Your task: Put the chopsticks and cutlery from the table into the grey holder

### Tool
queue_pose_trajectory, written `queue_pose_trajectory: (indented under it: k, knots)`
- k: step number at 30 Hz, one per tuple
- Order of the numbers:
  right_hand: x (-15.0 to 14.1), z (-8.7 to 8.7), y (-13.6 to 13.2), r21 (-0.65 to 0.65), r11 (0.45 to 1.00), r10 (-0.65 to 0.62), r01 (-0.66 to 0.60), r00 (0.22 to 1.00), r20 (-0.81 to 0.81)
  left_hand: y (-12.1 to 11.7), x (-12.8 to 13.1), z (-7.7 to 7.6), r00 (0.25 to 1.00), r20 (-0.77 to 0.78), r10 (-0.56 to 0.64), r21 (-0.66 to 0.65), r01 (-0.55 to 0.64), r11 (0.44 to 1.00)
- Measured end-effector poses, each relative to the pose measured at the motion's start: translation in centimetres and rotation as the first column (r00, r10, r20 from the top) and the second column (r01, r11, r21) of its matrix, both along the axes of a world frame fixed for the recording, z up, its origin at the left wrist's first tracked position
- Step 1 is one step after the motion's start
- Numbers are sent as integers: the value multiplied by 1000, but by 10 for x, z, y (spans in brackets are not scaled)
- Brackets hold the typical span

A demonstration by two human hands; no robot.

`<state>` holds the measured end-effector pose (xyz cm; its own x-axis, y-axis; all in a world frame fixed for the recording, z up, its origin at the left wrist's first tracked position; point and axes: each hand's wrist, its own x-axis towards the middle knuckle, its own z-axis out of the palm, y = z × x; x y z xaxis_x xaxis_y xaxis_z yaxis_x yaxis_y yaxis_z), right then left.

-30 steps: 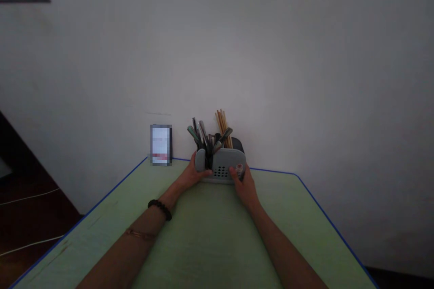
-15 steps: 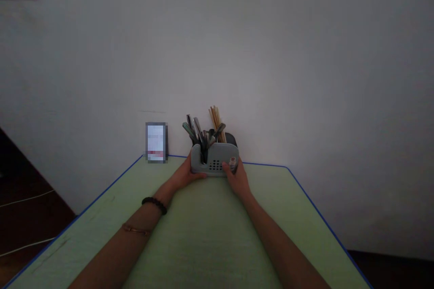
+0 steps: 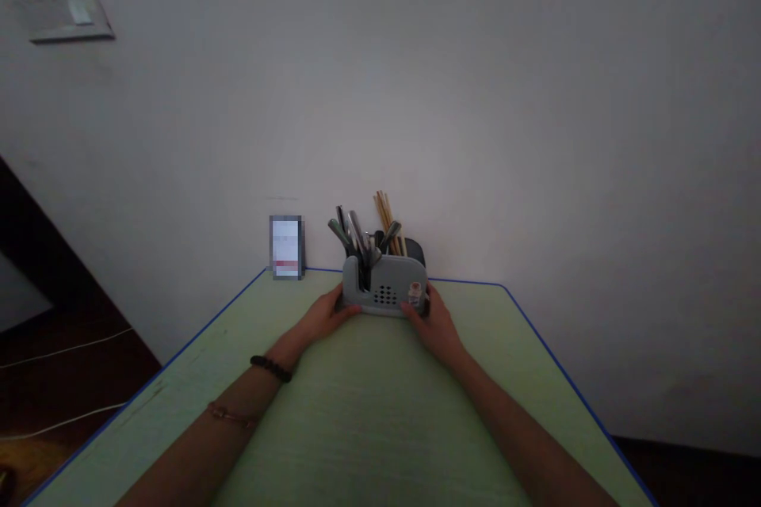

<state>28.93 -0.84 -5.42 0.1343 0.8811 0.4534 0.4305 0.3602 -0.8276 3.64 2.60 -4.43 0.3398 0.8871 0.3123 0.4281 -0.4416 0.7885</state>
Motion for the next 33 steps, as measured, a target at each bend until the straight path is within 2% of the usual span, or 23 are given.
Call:
queue_pose_trajectory:
  k: [5, 7, 11, 17, 21, 23, 25, 28, 29, 31, 33]
  knots:
    - [27, 11, -23, -87, 995, 57, -53, 997, 46, -12, 13, 4, 994, -2, -105, -9, 105, 994]
    - [38, 16, -31, -103, 994, 27, -25, 999, 25, -10, 23, 3, 992, 13, -125, -13, 125, 992]
    - [57, 23, -37, -139, 989, -57, 50, 997, -51, 0, 50, -1, 993, 67, -94, 11, 94, 996]
    - [82, 26, -39, -165, 976, -147, 144, 989, -5, 8, 84, -8, 995, -3, -97, 105, 97, 990]
    - [90, 22, -36, -151, 977, -152, 147, 988, -23, 14, 93, -9, 977, 95, -192, 67, 186, 980]
    - [93, 21, -34, -159, 980, -130, 119, 990, -61, 17, 99, -4, 964, 189, -187, 22, 187, 982]
    - [98, 22, -30, -167, 984, -87, 67, 990, -115, 18, 108, 8, 951, 279, -130, 13, 131, 991]
    - [101, 30, -23, -141, 990, -37, 13, 985, -169, 18, 125, 32, 936, 317, -154, 103, 127, 987]
    - [101, 33, -20, -124, 992, -29, 9, 986, -162, 17, 131, 40, 936, 324, -138, 127, 102, 987]
    - [99, 40, -15, -113, 994, -16, 2, 992, -127, 14, 141, 52, 932, 361, -44, 184, -25, 983]
    - [95, 46, -11, -138, 990, -7, -7, 995, -100, 9, 148, 57, 931, 366, -1, 240, -93, 966]
